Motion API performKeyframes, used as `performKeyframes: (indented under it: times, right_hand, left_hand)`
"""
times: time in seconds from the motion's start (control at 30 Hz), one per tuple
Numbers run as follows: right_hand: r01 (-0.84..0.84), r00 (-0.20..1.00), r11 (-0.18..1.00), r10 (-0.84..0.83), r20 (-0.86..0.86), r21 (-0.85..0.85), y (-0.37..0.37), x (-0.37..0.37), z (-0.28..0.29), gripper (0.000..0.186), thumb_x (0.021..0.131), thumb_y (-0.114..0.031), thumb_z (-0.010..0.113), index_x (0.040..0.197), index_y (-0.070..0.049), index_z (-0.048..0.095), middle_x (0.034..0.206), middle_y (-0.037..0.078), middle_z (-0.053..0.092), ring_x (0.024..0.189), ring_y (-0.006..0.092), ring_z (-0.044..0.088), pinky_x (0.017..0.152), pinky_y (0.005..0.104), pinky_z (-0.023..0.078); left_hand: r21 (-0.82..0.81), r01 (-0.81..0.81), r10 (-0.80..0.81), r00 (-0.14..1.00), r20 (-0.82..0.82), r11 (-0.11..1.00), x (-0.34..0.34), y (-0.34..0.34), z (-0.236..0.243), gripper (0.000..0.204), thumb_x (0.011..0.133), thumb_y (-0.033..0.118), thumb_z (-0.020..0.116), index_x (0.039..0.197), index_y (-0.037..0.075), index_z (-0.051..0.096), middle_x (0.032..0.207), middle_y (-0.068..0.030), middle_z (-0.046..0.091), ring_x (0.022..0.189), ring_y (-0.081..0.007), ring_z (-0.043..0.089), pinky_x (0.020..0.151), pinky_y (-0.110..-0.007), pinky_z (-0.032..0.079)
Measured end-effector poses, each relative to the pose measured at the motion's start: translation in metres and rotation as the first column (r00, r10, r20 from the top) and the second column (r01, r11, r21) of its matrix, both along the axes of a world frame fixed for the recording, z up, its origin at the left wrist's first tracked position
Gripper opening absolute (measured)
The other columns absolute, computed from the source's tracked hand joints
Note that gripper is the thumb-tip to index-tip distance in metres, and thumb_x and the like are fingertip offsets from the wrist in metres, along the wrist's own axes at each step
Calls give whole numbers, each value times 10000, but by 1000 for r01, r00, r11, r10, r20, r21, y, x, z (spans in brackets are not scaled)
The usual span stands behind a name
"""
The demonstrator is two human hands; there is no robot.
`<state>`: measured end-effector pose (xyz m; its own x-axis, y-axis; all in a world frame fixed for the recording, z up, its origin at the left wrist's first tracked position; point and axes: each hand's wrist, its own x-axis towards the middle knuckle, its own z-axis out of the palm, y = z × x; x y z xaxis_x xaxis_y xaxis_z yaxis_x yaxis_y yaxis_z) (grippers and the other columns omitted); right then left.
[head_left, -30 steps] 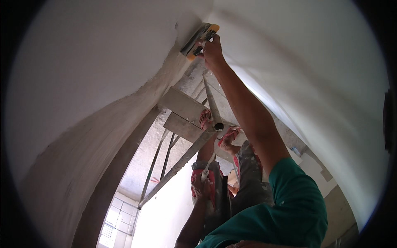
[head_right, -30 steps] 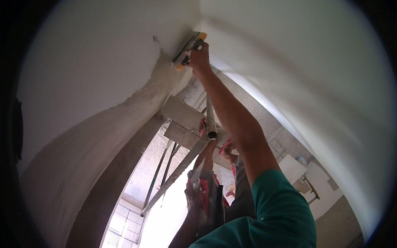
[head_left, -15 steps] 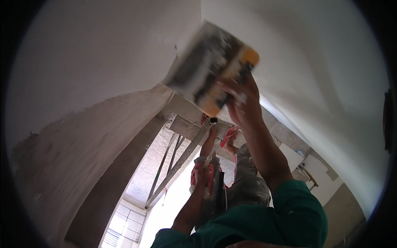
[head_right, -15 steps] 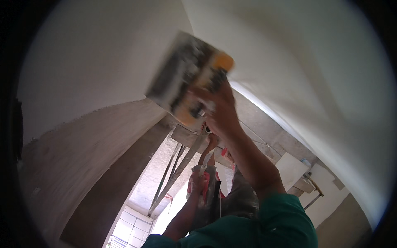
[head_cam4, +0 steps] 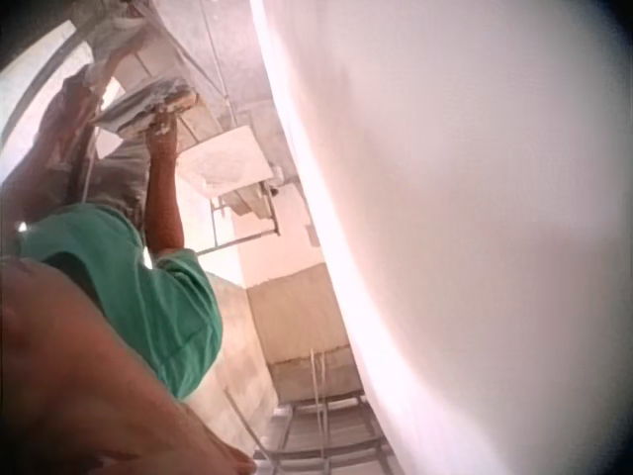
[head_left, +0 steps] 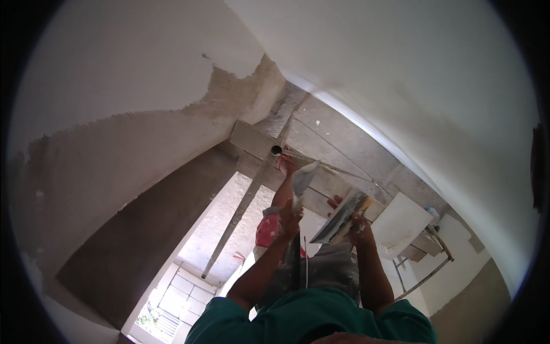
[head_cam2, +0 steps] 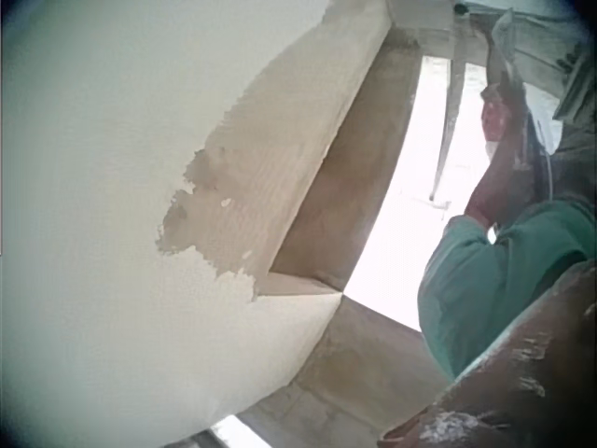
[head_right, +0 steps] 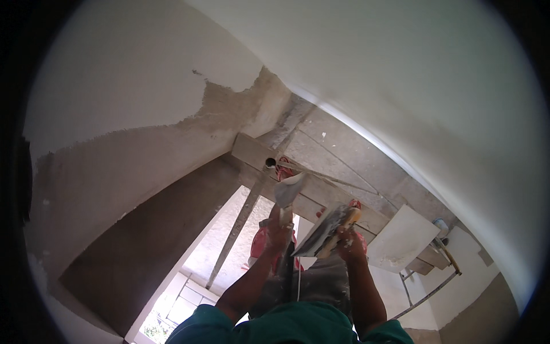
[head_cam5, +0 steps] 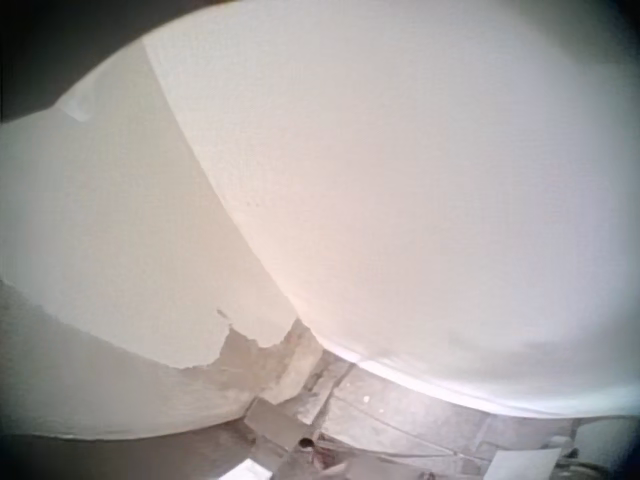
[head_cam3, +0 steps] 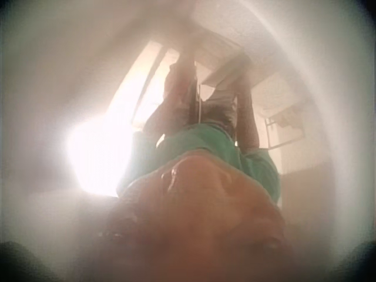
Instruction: The person applies plaster to a ceiling using a trowel and hawk. They repeatedly scoop plaster from the hawk and spread it onto the ceiling surface, smoothing the material with the trowel.
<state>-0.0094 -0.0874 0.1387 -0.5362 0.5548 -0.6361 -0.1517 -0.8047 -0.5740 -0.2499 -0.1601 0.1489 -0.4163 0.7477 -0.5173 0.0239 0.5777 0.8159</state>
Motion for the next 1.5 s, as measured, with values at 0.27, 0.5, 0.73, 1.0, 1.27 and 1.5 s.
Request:
performKeyframes:
  times: [0.27, 0.5, 0.73, 1.0, 1.27, 1.5]
  right_hand:
    - [114, 994, 993, -114, 9, -21, 9, 63, 54, 267, 878, -160, 610, 1096, -17, 557, 978, 32, 589, 895, 134, 556, 804, 282, 438]
    - [80, 996, 992, -83, 27, 97, 10, 129, 86, 245, 858, -185, 651, 1018, -11, 587, 974, 29, 610, 896, 150, 563, 788, 309, 445]
    - [-155, 972, 856, 43, 232, 493, -24, 191, 39, 53, 850, -47, 594, 825, -22, 634, 889, 37, 600, 845, 190, 544, 755, 299, 414]
    - [0, 939, 895, -153, 307, 447, 11, 144, 136, 153, 917, -164, 518, 952, -21, 562, 929, 73, 541, 904, 196, 522, 826, 305, 399]
    - [-231, 896, 538, -208, 393, 811, 28, 111, 139, 259, 881, -225, 639, 973, 17, 616, 908, 41, 628, 850, 144, 565, 767, 295, 446]
    - [-274, 886, 887, 81, 457, 373, 57, 82, 182, 237, 860, -218, 649, 1011, -36, 628, 937, 104, 621, 812, 159, 566, 750, 291, 446]
  left_hand:
    - [177, -43, -58, 848, 527, 983, 147, 8, 10, 283, 846, 195, 635, 1065, 42, 542, 847, -121, 639, 829, -216, 651, 738, -312, 507]
    - [150, 147, -207, 796, 568, 978, 226, -47, 14, 294, 826, 167, 647, 1069, 38, 545, 930, -150, 613, 895, -262, 620, 787, -347, 486]
    - [65, 452, -444, 824, 353, 890, 257, -84, 34, 319, 805, 148, 658, 1081, 31, 547, 1003, -172, 587, 960, -308, 585, 831, -381, 461]
    - [155, 446, -410, 885, -218, 881, 260, -54, 71, 350, 781, 125, 671, 1093, 23, 549, 1086, -197, 556, 1034, -360, 546, 882, -421, 434]
    - [430, 330, -11, 804, -595, 841, 251, -42, 93, 296, 801, 113, 641, 1064, 7, 556, 1069, -186, 546, 1022, -344, 528, 861, -421, 428]
    - [438, -146, 218, 969, -120, 887, 221, -12, 116, 280, 882, 51, 540, 1156, -5, 527, 1103, -158, 555, 1014, -256, 579, 809, -371, 529]
